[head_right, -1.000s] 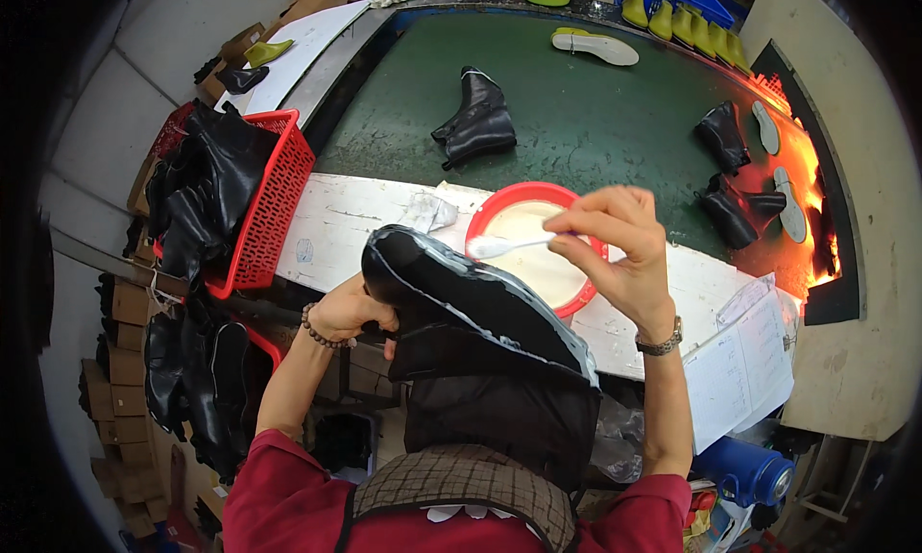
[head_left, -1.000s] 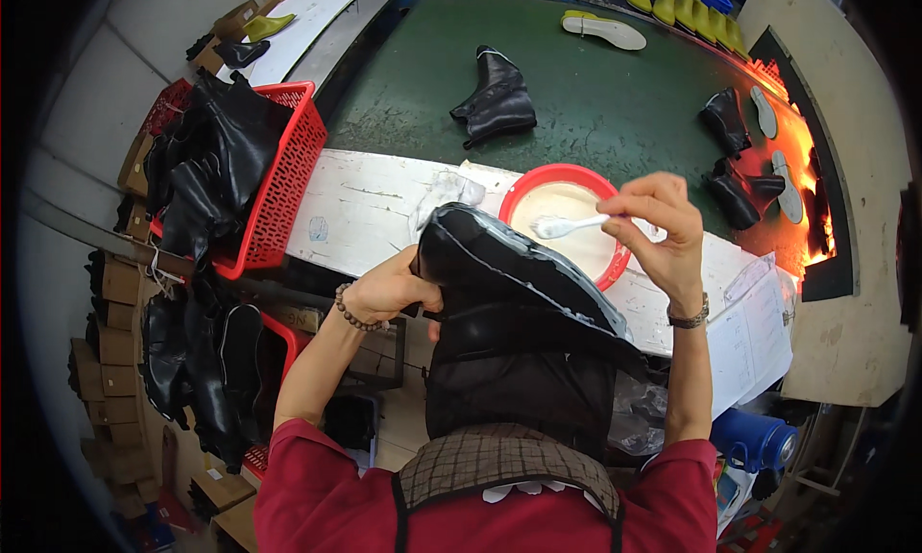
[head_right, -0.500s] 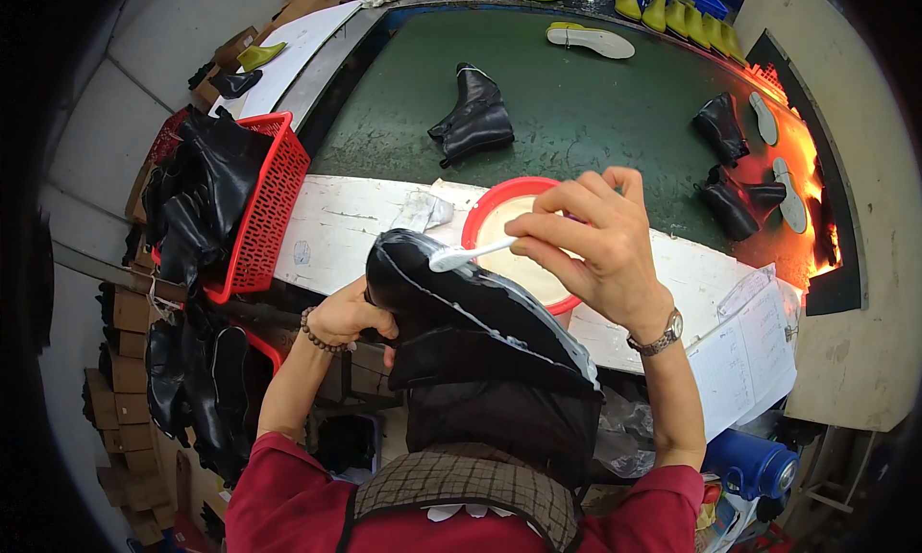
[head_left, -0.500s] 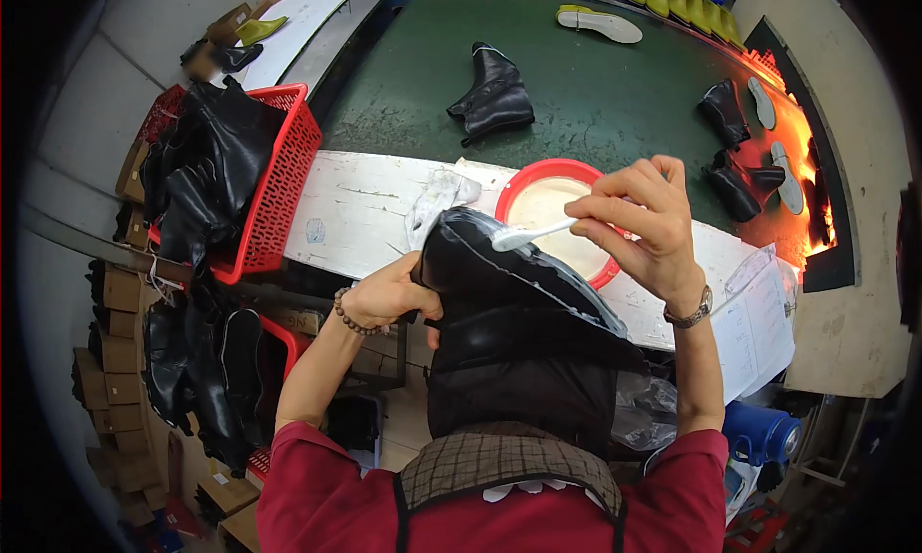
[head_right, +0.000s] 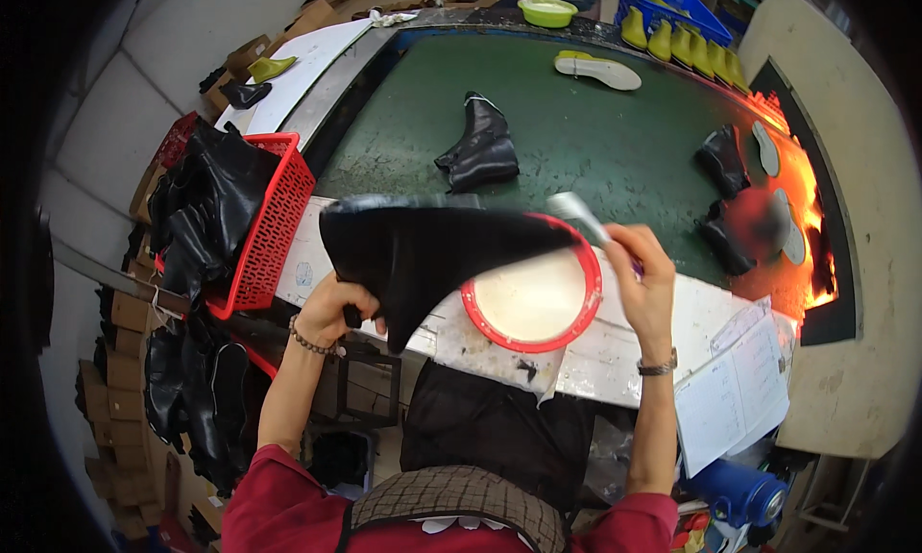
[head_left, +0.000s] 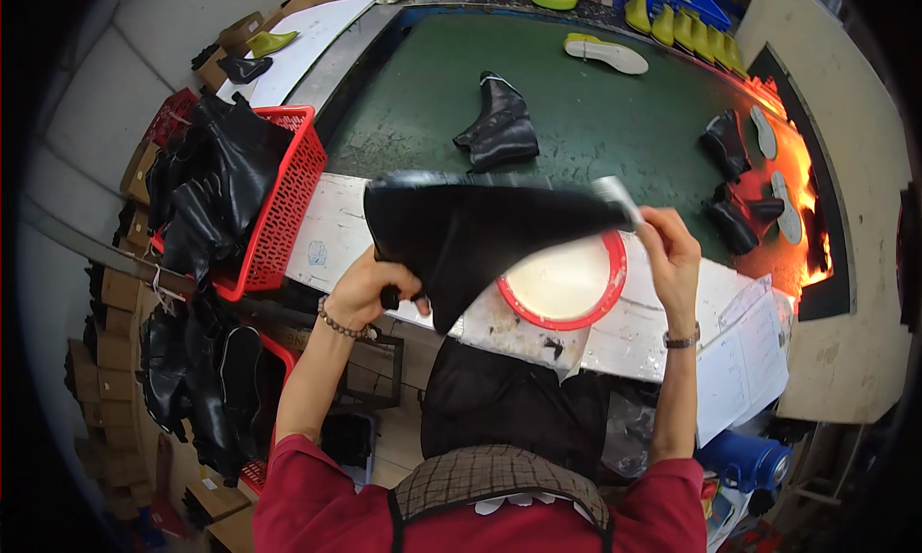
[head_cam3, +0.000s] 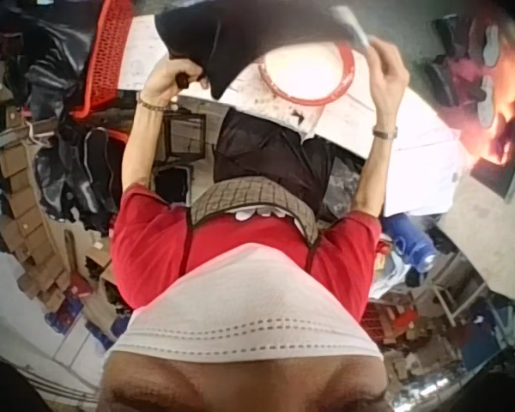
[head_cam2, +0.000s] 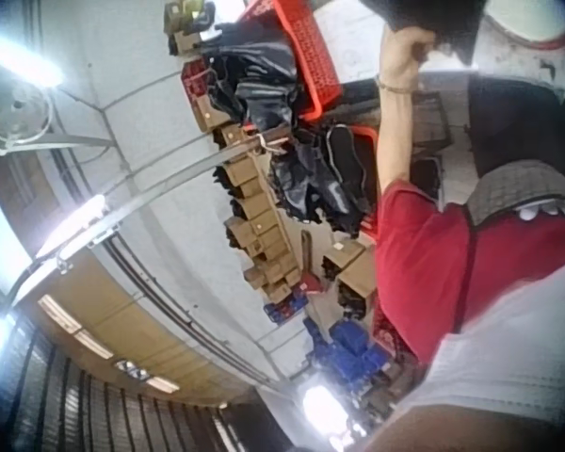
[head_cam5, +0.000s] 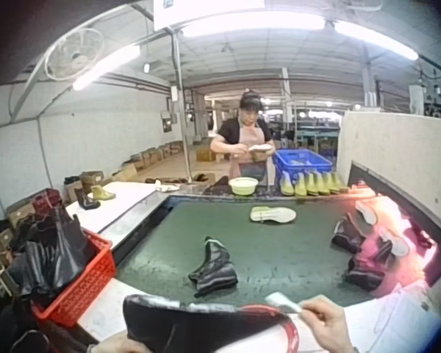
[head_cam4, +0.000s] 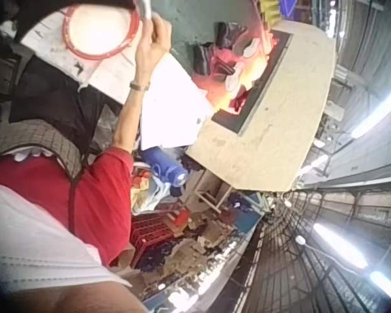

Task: The person applies a white adhesive to the edges of black boot uppers using a small brush. They repeatedly dip the brush into a red bowl of glue and coat the seams of multiple boot pieces, placing each treated piece onto a green work surface.

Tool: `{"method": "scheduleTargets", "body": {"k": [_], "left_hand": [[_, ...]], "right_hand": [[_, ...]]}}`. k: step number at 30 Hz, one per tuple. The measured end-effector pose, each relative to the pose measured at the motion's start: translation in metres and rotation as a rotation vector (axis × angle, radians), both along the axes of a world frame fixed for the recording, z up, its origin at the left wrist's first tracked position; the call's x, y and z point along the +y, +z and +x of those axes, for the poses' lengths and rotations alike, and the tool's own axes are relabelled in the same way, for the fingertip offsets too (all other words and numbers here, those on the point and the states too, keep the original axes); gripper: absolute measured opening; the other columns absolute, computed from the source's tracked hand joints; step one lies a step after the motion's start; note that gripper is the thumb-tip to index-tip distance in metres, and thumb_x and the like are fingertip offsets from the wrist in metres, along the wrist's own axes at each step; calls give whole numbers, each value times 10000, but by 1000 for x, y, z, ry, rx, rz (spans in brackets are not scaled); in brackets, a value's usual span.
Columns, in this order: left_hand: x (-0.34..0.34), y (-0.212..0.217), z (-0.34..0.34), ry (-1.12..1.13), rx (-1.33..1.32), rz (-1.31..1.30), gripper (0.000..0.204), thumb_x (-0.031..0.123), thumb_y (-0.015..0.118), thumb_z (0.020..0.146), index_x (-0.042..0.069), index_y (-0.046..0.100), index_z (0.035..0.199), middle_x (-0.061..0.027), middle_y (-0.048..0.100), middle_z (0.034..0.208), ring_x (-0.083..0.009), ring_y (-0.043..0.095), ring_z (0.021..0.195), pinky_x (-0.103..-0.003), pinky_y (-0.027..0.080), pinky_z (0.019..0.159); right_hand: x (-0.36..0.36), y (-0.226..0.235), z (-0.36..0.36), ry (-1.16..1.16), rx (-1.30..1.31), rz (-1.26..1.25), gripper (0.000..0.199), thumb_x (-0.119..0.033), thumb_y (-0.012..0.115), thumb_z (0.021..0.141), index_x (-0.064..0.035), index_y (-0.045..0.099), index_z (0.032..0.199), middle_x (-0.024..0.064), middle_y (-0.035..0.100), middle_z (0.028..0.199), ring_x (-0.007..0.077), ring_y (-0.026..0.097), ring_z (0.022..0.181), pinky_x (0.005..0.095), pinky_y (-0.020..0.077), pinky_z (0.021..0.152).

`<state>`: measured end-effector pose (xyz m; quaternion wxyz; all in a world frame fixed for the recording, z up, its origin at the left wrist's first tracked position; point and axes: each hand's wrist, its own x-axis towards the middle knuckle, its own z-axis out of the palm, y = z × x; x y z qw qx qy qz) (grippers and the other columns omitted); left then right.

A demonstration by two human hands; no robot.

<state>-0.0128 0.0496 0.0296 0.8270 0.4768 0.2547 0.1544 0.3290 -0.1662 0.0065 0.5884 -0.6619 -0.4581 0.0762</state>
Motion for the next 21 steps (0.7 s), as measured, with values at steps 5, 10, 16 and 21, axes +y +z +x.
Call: {"method": "scheduleTargets", "body": {"k": [5, 10, 16, 21], "left_hand": [[54, -19, 37, 246, -78, -259, 126, -48, 614, 854, -84, 697, 943, -174, 729, 893, -281, 726, 745, -457, 650, 699], [130, -36, 101, 267, -185, -405, 51, 2, 665, 933, -30, 676, 895, -126, 703, 895, -277, 720, 827, -377, 676, 734], [217, -33, 228, 344, -184, -209, 77, 1, 711, 925, -58, 669, 951, -148, 699, 985, -234, 709, 881, -291, 671, 748], [261, -57, 341, 466, -151, -163, 68, -25, 722, 922, -69, 673, 935, -127, 697, 957, -220, 701, 855, -331, 687, 787]], "right_hand": [[-35, -88, 22, -110, 562, -49, 241, -266, 542, 1100, -59, 601, 992, -54, 466, 696, 18, 357, 480, 215, 284, 417], [-29, -112, 12, -184, 809, 113, 238, -224, 580, 1081, -95, 518, 890, -84, 389, 622, 8, 284, 455, 220, 233, 396], [-28, -109, 8, -267, 766, 90, 224, -177, 595, 1069, -90, 516, 878, -87, 408, 610, 4, 316, 456, 221, 241, 395], [-28, -110, 7, -291, 748, 69, 202, -158, 605, 1062, -79, 522, 895, -76, 440, 616, 4, 336, 448, 220, 255, 391]]}}
